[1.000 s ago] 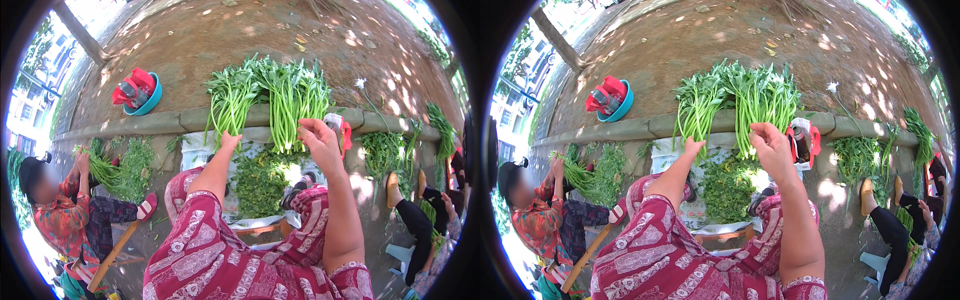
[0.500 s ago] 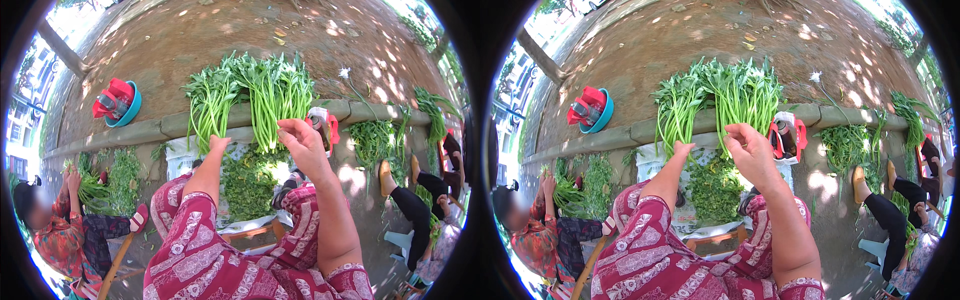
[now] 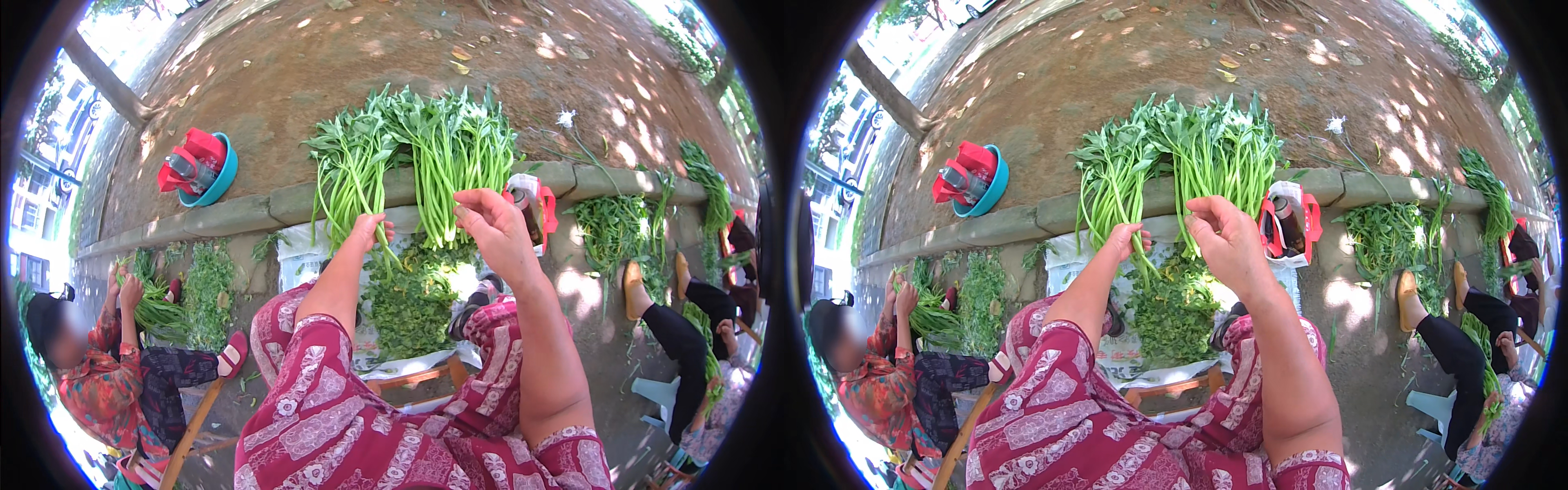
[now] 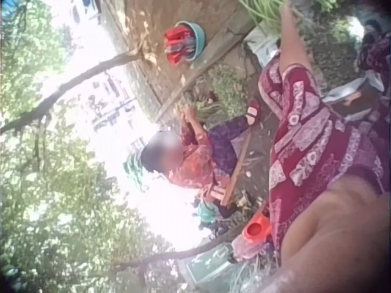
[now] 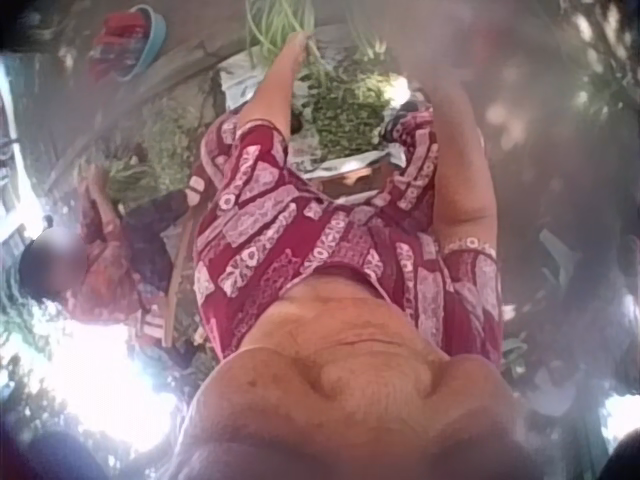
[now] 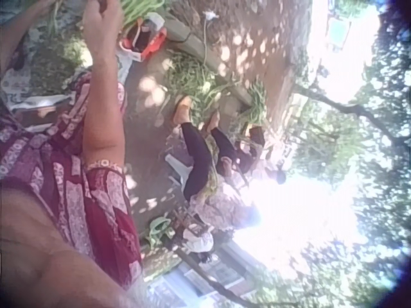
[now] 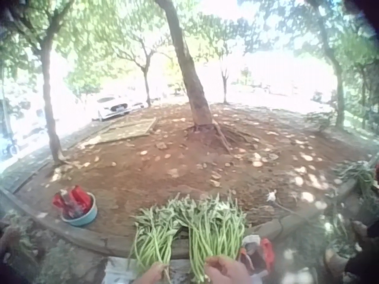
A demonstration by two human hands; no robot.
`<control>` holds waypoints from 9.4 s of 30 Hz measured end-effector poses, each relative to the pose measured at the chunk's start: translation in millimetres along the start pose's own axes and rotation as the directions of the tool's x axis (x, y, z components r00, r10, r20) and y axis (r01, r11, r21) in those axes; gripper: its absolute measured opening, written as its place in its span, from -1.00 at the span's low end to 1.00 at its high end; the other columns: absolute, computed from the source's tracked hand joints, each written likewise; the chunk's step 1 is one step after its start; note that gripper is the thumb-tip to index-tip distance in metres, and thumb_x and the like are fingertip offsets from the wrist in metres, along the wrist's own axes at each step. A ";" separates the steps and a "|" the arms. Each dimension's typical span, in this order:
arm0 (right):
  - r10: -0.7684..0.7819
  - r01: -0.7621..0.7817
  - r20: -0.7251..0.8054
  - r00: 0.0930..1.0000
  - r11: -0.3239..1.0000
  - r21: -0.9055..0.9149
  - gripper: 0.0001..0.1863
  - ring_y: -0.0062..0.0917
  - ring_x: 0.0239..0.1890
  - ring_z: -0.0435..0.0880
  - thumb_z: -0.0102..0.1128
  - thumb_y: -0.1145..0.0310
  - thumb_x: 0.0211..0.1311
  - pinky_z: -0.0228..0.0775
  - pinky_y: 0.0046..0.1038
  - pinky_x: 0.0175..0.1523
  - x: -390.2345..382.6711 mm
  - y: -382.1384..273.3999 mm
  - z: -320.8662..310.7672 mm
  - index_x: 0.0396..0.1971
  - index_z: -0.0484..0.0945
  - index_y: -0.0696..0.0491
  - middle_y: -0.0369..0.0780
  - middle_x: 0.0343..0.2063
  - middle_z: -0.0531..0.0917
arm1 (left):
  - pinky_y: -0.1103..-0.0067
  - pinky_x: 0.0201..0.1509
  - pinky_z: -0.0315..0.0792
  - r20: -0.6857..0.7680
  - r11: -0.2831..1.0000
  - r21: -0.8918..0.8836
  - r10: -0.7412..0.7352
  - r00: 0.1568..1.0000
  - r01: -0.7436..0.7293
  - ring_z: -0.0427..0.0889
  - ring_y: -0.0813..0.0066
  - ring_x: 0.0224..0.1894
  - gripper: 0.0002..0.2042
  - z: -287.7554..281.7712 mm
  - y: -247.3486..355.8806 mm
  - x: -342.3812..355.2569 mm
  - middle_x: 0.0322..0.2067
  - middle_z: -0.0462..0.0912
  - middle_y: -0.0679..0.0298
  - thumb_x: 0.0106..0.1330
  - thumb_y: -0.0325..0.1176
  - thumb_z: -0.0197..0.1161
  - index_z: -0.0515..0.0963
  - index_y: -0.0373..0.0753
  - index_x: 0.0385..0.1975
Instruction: The person plucks leaves from green vegetable stalks by hand, handling the stalks one at a time and gathering them into bundles.
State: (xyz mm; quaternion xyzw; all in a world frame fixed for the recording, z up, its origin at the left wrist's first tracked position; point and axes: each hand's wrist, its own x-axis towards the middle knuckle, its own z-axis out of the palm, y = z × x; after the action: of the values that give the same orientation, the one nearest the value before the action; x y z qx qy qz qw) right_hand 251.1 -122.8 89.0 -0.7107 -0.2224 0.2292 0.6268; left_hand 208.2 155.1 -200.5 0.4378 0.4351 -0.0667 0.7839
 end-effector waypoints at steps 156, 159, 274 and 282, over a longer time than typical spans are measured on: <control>-0.096 -0.195 0.267 0.959 0.462 0.865 -0.82 -0.68 -0.72 0.26 0.06 0.30 0.22 0.11 -0.63 -0.67 24.8 3.3 21.6 -0.30 0.43 0.10 -0.35 -0.68 0.38 | 0.55 -0.34 0.45 0.593 0.911 -0.029 0.347 0.727 -0.411 0.53 0.52 -0.43 -0.78 111.2 17.0 -293.0 -0.45 0.55 0.27 0.30 -0.34 0.01 0.46 -0.34 -0.20; -0.116 -0.181 0.258 0.959 0.450 0.875 -0.82 -0.68 -0.72 0.27 0.07 0.30 0.22 0.12 -0.63 -0.67 23.5 2.6 21.8 -0.31 0.43 0.10 -0.35 -0.68 0.38 | 0.50 -0.40 0.44 0.577 0.952 -0.142 0.303 0.758 -0.272 0.53 0.45 -0.49 -0.81 113.5 16.6 -293.6 -0.51 0.53 0.25 0.28 -0.36 0.00 0.46 -0.34 -0.28; 0.031 -0.099 0.397 0.917 0.983 0.153 -0.80 -0.74 -0.40 0.50 0.17 0.46 0.09 0.35 -0.68 -0.27 -27.3 27.2 59.9 -0.26 0.57 0.19 -0.32 -0.42 0.61 | 0.59 -0.54 0.25 0.447 0.647 -0.691 0.733 0.513 -0.323 0.32 0.54 -0.61 -0.65 52.8 76.6 -270.6 -0.57 0.35 0.35 0.28 -0.33 0.06 0.33 -0.22 0.06; -0.178 0.214 0.352 0.919 0.975 -0.064 -0.83 -0.72 -0.48 0.50 0.14 0.49 0.02 0.35 -0.65 -0.35 -21.9 33.8 56.9 -0.35 0.56 0.19 -0.32 -0.57 0.58 | 0.54 -0.57 0.31 0.463 0.704 -0.634 0.677 0.572 -0.319 0.43 0.45 -0.64 -0.67 58.0 77.1 -271.8 -0.59 0.45 0.29 0.26 -0.37 0.09 0.35 -0.25 0.02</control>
State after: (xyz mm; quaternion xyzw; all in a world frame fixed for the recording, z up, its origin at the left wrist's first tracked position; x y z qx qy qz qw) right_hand 200.3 -95.0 50.2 -0.6645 -0.4101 0.2744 0.5612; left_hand 115.4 83.7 63.1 0.2804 -0.0219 0.1244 0.9515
